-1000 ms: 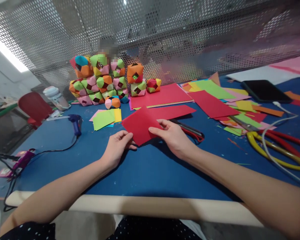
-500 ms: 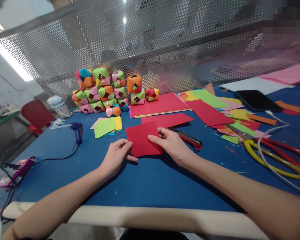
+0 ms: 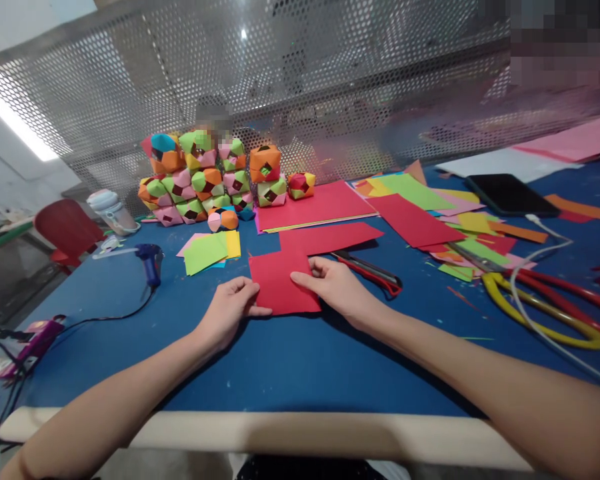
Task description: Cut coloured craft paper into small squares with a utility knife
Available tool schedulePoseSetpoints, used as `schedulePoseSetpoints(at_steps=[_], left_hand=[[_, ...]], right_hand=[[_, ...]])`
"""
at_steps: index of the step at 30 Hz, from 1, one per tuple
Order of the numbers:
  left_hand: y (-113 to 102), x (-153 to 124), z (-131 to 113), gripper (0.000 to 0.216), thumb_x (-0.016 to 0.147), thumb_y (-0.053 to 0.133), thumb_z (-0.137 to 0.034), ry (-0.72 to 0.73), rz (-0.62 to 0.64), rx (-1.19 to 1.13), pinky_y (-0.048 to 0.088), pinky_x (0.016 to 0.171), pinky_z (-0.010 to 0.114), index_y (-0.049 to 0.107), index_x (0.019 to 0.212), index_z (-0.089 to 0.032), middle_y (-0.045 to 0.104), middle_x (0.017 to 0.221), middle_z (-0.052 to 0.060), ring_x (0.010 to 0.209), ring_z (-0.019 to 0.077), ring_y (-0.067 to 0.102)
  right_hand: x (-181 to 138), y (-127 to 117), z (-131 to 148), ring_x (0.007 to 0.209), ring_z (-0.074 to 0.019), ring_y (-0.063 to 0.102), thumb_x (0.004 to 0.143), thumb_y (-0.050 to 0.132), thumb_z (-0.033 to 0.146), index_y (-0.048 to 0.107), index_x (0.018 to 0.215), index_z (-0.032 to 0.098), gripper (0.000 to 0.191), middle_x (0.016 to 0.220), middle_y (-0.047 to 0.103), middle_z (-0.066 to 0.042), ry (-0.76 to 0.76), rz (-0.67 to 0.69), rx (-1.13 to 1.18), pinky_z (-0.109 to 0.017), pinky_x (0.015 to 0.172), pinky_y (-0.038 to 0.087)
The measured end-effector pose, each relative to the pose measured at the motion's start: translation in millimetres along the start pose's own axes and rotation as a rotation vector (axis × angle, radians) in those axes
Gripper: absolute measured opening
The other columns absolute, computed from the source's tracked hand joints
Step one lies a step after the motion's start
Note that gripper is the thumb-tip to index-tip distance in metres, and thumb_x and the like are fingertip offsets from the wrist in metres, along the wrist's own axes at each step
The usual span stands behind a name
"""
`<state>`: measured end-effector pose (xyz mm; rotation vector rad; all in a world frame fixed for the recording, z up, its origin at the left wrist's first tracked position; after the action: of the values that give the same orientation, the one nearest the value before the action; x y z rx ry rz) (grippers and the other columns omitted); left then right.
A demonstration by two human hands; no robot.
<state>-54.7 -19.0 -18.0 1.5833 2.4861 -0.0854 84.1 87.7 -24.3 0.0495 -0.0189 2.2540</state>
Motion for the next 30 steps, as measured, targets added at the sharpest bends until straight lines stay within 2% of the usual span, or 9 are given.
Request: schedulePoseSetpoints(at_steps=[3,6,9,12,15,17,20,25,30], left_hand=[[-3.3,3.9,6.8,0.021,0.075,0.065,-0.022,-0.055,-0.031,0.023,0.064,0.066,0.030,0.051,0.061,-0.015,0.039,0.054,-0.007,0.048,0.0043,0.044],[-3.9,8.8,11.5,0.020,0.076,0.060,-0.015,-0.102,-0.043,0.036,0.063,0.061,0.028,0.049,0.059,-0.015,0.039,0.052,-0.007,0.046,0.0043,0.042],[-3.0,12.7,12.8,0.022,0.076,0.056,-0.010,-0.148,-0.052,0.056,0.063,0.058,0.027,0.047,0.057,-0.015,0.036,0.048,-0.008,0.041,0.0031,0.038],[-1.3,15.5,11.7,0.025,0.076,0.055,-0.008,-0.190,-0.050,0.088,0.062,0.055,0.026,0.045,0.055,-0.016,0.036,0.046,-0.008,0.039,0.0030,0.038],[0.5,17.8,10.9,0.024,0.077,0.054,-0.007,-0.231,-0.033,0.134,0.060,0.051,0.025,0.046,0.056,-0.016,0.043,0.046,-0.006,0.039,0.0051,0.045],[2.2,18.8,11.0,0.021,0.076,0.053,-0.007,-0.258,-0.010,0.166,0.060,0.051,0.025,0.048,0.057,-0.015,0.051,0.049,-0.002,0.041,0.0075,0.052],[3.8,19.6,10.9,0.014,0.074,0.054,-0.008,-0.282,0.016,0.222,0.060,0.052,0.025,0.052,0.062,-0.014,0.059,0.056,0.002,0.046,0.0103,0.059],[2.9,19.1,9.5,0.010,0.077,0.053,-0.013,-0.284,0.043,0.384,0.057,0.050,0.025,0.051,0.067,-0.015,0.060,0.053,0.002,0.046,0.0126,0.062],[1.8,21.3,4.5,0.018,0.082,0.048,-0.019,-0.222,0.115,0.674,0.042,0.037,0.021,0.048,0.065,-0.018,0.058,0.045,0.002,0.040,0.0162,0.061]], right_hand=[[1.1,-11.6,10.5,0.092,-0.0268,0.067,0.077,0.066,0.038,0.060,0.107,0.014,0.039,0.104,0.070,-0.015,-0.140,-0.103,-0.278,-0.048,0.085,0.054],[-12.7,-4.8,43.8,0.120,-0.0322,0.056,0.082,0.061,0.031,0.056,0.124,0.008,0.048,0.128,0.061,-0.022,-0.507,-0.194,-0.687,-0.054,0.103,0.043],[-28.8,30.4,52.8,0.134,-0.0291,0.046,0.093,0.045,0.026,0.053,0.133,0.005,0.046,0.141,0.053,-0.021,-0.739,-0.046,-0.961,-0.050,0.113,0.035],[-29.2,58.1,31.8,0.143,-0.0293,0.033,0.099,0.035,0.031,0.045,0.142,0.001,0.053,0.151,0.041,-0.021,-0.647,0.178,-1.136,-0.048,0.119,0.026],[-22.2,64.1,4.3,0.147,-0.0324,0.020,0.098,0.032,0.047,0.034,0.147,-0.003,0.070,0.156,0.026,-0.022,-0.405,0.327,-1.218,-0.049,0.120,0.020],[-19.8,63.2,-4.5,0.148,-0.0316,0.016,0.097,0.030,0.053,0.030,0.149,-0.003,0.076,0.158,0.020,-0.021,-0.313,0.375,-1.224,-0.048,0.121,0.017],[-18.5,61.3,-5.8,0.149,-0.0293,0.012,0.097,0.027,0.055,0.027,0.151,-0.001,0.077,0.159,0.016,-0.019,-0.265,0.395,-1.221,-0.045,0.122,0.013],[-17.2,56.8,-4.6,0.149,-0.0298,0.010,0.095,0.024,0.061,0.025,0.150,-0.003,0.084,0.159,0.015,-0.020,-0.223,0.345,-1.230,-0.046,0.122,0.010],[-15.9,57.5,-8.3,0.149,-0.0300,0.012,0.094,0.023,0.063,0.026,0.150,-0.002,0.086,0.159,0.017,-0.020,-0.228,0.347,-1.225,-0.046,0.122,0.011]])
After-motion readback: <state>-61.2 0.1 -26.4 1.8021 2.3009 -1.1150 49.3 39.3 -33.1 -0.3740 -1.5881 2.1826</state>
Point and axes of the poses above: each hand's wrist, its own x-axis towards the middle knuckle, its own y-axis out of the palm, z = x × y, the point moved 9 cm from there along x, towards the middle knuckle
